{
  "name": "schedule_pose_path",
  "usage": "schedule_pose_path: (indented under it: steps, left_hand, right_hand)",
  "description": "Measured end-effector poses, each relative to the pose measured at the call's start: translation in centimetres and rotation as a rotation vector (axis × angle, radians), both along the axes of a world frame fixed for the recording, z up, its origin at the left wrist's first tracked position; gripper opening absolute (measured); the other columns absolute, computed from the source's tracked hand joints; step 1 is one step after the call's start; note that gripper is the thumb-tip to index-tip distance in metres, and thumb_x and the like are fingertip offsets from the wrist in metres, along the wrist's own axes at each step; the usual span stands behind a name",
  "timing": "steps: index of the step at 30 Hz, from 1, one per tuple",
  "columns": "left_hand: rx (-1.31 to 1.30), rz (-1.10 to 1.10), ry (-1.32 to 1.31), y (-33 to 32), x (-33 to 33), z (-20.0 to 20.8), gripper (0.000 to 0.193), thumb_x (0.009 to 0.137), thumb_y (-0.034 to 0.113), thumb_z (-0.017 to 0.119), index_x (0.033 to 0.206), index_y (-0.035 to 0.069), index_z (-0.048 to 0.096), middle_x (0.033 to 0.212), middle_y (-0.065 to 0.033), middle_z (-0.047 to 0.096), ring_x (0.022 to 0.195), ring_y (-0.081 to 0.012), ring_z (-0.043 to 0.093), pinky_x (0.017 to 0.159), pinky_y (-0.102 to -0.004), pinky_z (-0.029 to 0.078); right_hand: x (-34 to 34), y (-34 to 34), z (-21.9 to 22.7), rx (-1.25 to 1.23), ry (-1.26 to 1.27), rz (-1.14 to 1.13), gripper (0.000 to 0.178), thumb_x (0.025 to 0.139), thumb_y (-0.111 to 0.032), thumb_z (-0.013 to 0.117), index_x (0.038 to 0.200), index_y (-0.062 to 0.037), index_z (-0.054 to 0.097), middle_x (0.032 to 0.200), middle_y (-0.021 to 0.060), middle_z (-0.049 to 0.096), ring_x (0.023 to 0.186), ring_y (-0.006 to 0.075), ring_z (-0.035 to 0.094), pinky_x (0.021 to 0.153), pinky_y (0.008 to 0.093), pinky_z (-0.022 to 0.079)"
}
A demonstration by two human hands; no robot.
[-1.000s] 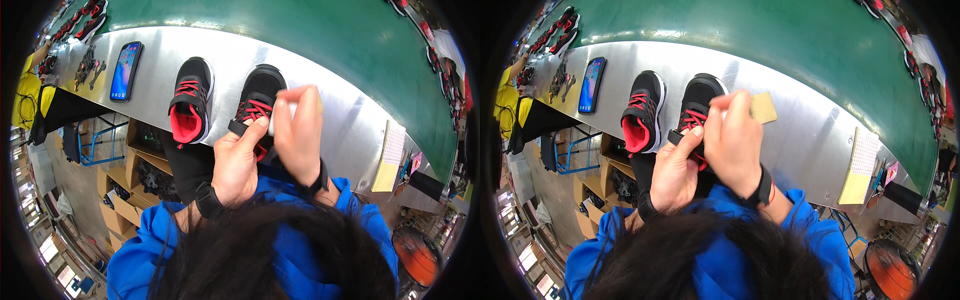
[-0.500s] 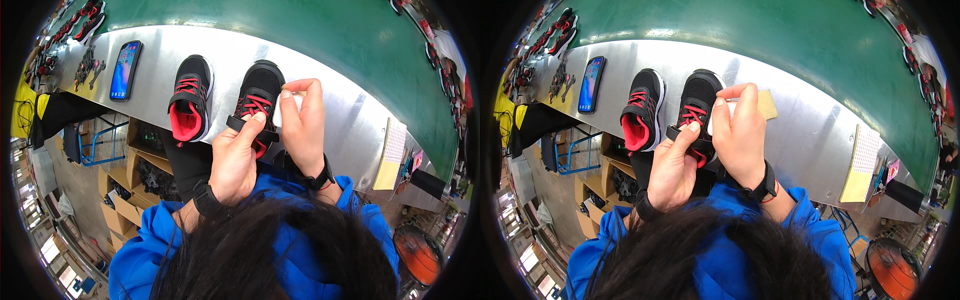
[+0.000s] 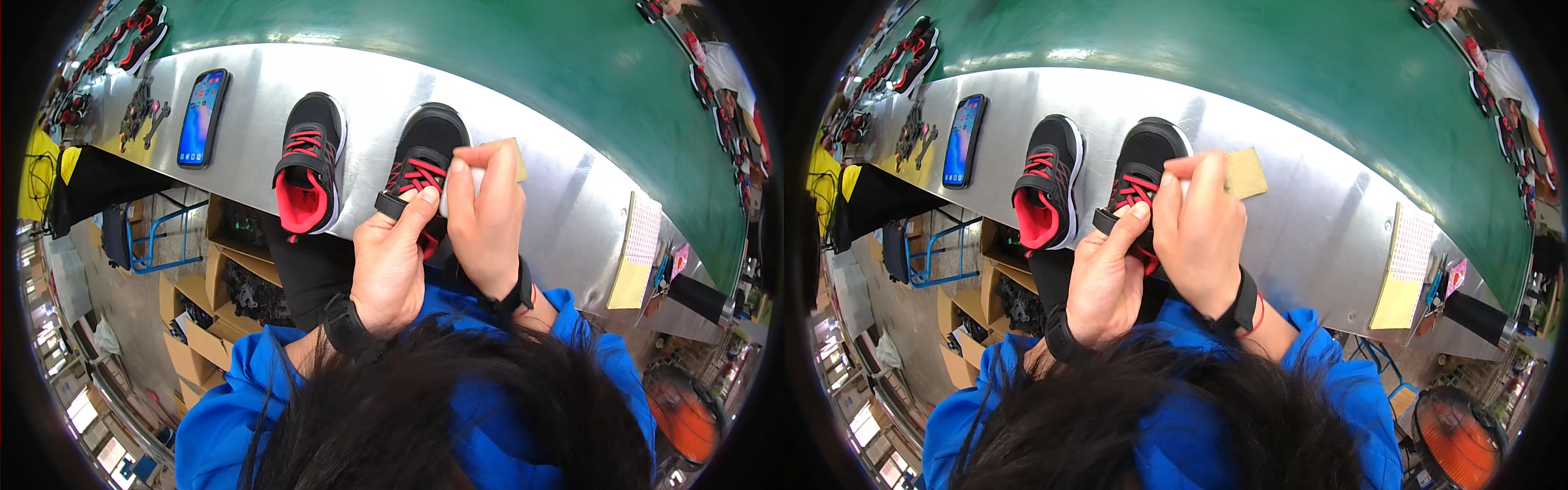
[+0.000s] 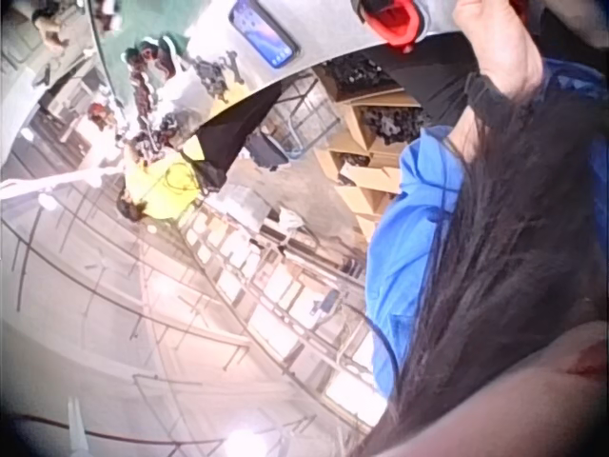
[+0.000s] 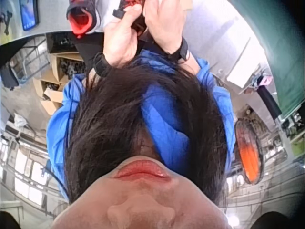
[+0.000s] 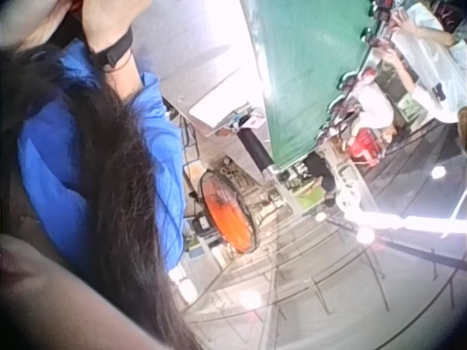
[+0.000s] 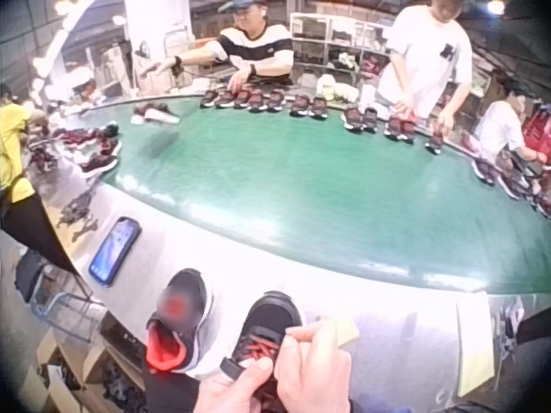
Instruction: The person wipes the upper and strap of black and red sneakers with a small white pad, then places the shoes on a green conveyor belt. The person repeats this process for several pairs of shoes, handling them one at a time and moving them along the line.
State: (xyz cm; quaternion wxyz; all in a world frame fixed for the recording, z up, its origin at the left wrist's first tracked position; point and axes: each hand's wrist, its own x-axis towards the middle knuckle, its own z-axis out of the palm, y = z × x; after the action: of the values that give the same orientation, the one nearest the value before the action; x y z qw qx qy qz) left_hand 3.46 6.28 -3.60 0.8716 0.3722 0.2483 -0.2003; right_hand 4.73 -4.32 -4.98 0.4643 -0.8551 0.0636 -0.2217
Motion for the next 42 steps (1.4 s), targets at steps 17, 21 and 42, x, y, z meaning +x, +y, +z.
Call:
schedule_pose_path:
  steps: [17, 21, 42]
  left_hand:
    - [0.041, -0.020, -0.060, 0.0, 0.0, -0.3, 0.015, 0.096, 0.013, 0.061, 0.106, 0.002, 0.065, 0.105, -0.0033, 0.067, 0.098, -0.0106, 0.061, 0.088, -0.0274, 0.047]
    - [-0.011, -0.041, -0.024, 0.4, 0.1, -0.4, 0.016, 0.096, 0.014, 0.062, 0.107, 0.003, 0.065, 0.104, -0.0029, 0.068, 0.098, -0.0109, 0.061, 0.089, -0.0284, 0.046]
    - [0.045, -0.004, -0.040, -0.1, -0.5, -0.7, 0.019, 0.095, 0.012, 0.063, 0.111, 0.001, 0.065, 0.109, -0.0055, 0.067, 0.100, -0.0123, 0.061, 0.091, -0.0293, 0.046]
  right_hand:
    - [1.2, -0.2, 0.1, 0.081, 0.056, -0.068, 0.012, 0.091, -0.009, 0.056, 0.099, -0.0009, 0.051, 0.081, 0.0185, 0.064, 0.071, 0.0402, 0.063, 0.061, 0.0463, 0.048]
    - [-0.8, 0.9, 0.5, 0.011, 0.019, -0.007, 0.012, 0.091, -0.008, 0.057, 0.098, -0.0015, 0.051, 0.079, 0.0183, 0.063, 0.069, 0.0402, 0.063, 0.060, 0.0465, 0.048]
    - [0.1, -0.1, -0.1, -0.066, -0.021, -0.012, 0.015, 0.090, -0.008, 0.058, 0.101, -0.0011, 0.050, 0.079, 0.0184, 0.063, 0.071, 0.0393, 0.064, 0.062, 0.0455, 0.049]
